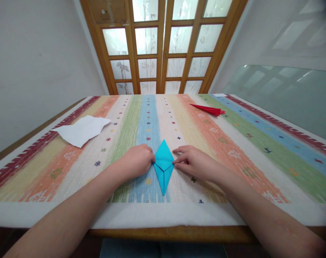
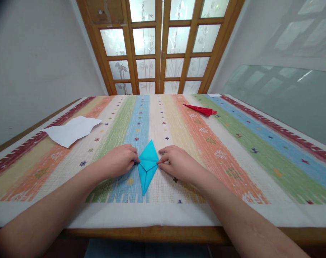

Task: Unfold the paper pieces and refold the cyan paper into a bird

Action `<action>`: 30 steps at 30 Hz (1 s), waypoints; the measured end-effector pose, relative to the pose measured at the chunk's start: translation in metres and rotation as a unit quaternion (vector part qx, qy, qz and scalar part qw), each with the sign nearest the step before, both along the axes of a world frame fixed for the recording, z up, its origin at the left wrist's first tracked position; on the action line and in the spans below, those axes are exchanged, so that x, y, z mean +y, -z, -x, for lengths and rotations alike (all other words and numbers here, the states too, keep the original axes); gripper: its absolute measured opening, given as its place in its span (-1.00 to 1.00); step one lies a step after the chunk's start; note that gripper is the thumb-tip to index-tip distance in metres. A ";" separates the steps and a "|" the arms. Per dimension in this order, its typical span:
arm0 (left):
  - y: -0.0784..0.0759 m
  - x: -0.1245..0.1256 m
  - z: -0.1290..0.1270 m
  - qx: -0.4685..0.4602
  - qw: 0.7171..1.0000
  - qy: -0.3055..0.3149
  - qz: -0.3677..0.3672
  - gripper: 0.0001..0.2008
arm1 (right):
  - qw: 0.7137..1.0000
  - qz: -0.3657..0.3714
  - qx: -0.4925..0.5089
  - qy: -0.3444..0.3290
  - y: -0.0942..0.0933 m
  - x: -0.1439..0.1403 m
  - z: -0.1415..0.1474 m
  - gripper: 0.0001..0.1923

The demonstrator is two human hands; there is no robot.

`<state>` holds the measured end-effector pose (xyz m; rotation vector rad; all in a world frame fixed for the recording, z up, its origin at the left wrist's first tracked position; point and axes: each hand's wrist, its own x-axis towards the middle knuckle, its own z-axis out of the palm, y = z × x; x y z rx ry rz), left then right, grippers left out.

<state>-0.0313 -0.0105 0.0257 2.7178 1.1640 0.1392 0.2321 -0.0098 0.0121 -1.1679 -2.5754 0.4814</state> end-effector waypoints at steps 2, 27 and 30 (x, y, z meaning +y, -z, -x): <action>0.000 0.000 0.000 0.003 1.000 -0.006 0.003 -0.68 | 1.000 0.004 -0.006 0.002 -0.002 0.000 0.000 -0.81; 0.001 -0.005 -0.008 -0.038 0.996 0.069 -0.035 -0.71 | 1.000 -0.003 0.021 -0.007 0.001 -0.001 -0.001 -0.82; 0.004 -0.007 -0.012 -0.032 0.996 0.077 -0.030 -0.69 | 1.000 -0.005 0.021 -0.005 0.003 -0.001 -0.001 -0.82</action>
